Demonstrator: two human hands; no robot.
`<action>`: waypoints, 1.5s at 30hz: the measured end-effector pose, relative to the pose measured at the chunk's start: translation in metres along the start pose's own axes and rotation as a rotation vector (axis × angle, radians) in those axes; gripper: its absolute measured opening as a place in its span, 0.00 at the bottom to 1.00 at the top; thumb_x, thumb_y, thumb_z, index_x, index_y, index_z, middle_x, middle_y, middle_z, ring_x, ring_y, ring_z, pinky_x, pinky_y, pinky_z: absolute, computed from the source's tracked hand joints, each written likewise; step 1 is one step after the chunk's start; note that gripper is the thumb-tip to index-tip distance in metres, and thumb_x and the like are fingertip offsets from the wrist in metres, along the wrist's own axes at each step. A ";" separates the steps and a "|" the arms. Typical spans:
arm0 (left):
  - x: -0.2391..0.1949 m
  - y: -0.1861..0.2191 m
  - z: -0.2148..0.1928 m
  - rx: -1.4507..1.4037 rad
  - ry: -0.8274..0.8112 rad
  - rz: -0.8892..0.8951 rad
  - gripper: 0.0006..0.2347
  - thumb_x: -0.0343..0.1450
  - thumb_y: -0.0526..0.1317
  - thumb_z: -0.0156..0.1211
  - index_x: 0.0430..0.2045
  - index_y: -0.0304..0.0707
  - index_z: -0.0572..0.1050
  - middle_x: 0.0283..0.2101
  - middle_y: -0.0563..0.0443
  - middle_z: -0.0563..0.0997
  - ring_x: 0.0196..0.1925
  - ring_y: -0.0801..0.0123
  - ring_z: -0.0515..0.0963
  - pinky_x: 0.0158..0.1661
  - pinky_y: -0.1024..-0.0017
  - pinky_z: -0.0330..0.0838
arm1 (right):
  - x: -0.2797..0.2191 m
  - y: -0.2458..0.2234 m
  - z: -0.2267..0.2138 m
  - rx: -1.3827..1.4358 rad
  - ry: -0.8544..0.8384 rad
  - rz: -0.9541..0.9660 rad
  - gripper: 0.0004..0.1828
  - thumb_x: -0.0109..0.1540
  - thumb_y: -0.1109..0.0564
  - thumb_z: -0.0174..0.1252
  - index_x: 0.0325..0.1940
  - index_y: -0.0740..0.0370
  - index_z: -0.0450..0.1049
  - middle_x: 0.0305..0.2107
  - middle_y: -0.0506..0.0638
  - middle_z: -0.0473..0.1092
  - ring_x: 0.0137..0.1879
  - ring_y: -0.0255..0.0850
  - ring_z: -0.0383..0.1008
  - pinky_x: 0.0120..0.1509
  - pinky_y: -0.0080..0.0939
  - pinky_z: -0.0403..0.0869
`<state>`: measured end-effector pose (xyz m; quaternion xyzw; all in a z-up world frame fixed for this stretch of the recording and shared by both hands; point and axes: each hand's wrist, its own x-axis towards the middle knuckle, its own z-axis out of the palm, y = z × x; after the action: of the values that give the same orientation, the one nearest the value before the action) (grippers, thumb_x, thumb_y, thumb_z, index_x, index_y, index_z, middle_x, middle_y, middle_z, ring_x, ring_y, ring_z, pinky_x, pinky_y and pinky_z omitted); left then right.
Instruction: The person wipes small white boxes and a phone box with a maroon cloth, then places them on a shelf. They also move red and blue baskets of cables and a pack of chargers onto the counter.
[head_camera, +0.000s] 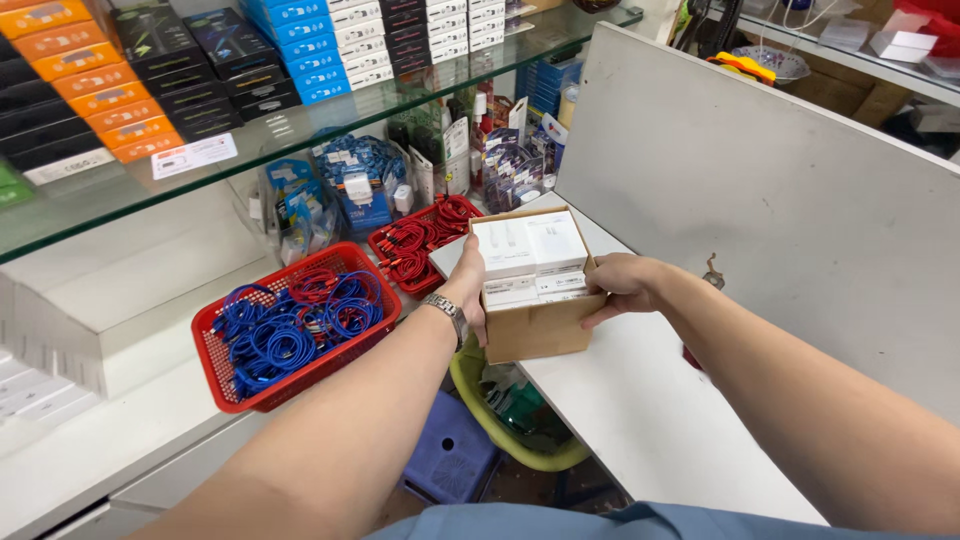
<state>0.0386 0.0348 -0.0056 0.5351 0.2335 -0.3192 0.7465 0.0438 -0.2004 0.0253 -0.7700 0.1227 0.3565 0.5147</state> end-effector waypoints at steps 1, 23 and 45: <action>-0.006 -0.006 -0.003 -0.013 0.003 0.005 0.44 0.67 0.76 0.17 0.73 0.53 0.55 0.77 0.37 0.52 0.78 0.28 0.39 0.59 0.18 0.14 | -0.007 0.002 0.004 -0.003 -0.014 -0.011 0.26 0.64 0.66 0.42 0.68 0.67 0.59 0.62 0.60 0.61 0.59 0.55 0.75 0.55 0.45 0.79; -0.335 -0.194 -0.164 -0.422 0.623 0.170 0.40 0.69 0.74 0.28 0.73 0.51 0.53 0.75 0.36 0.59 0.75 0.34 0.56 0.64 0.24 0.47 | -0.091 0.000 0.315 -0.292 -0.603 -0.163 0.28 0.61 0.70 0.45 0.67 0.63 0.65 0.62 0.59 0.64 0.63 0.59 0.71 0.58 0.57 0.78; -0.305 -0.118 -0.499 -0.354 0.607 0.218 0.32 0.69 0.62 0.41 0.70 0.52 0.60 0.73 0.43 0.64 0.73 0.46 0.65 0.67 0.35 0.53 | 0.041 -0.126 0.576 -0.197 -0.443 -0.184 0.23 0.64 0.66 0.45 0.64 0.65 0.67 0.59 0.57 0.66 0.62 0.55 0.72 0.54 0.55 0.80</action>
<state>-0.2599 0.5507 -0.0305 0.4897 0.4376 -0.0191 0.7539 -0.1002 0.3696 -0.0382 -0.7273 -0.0989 0.4785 0.4819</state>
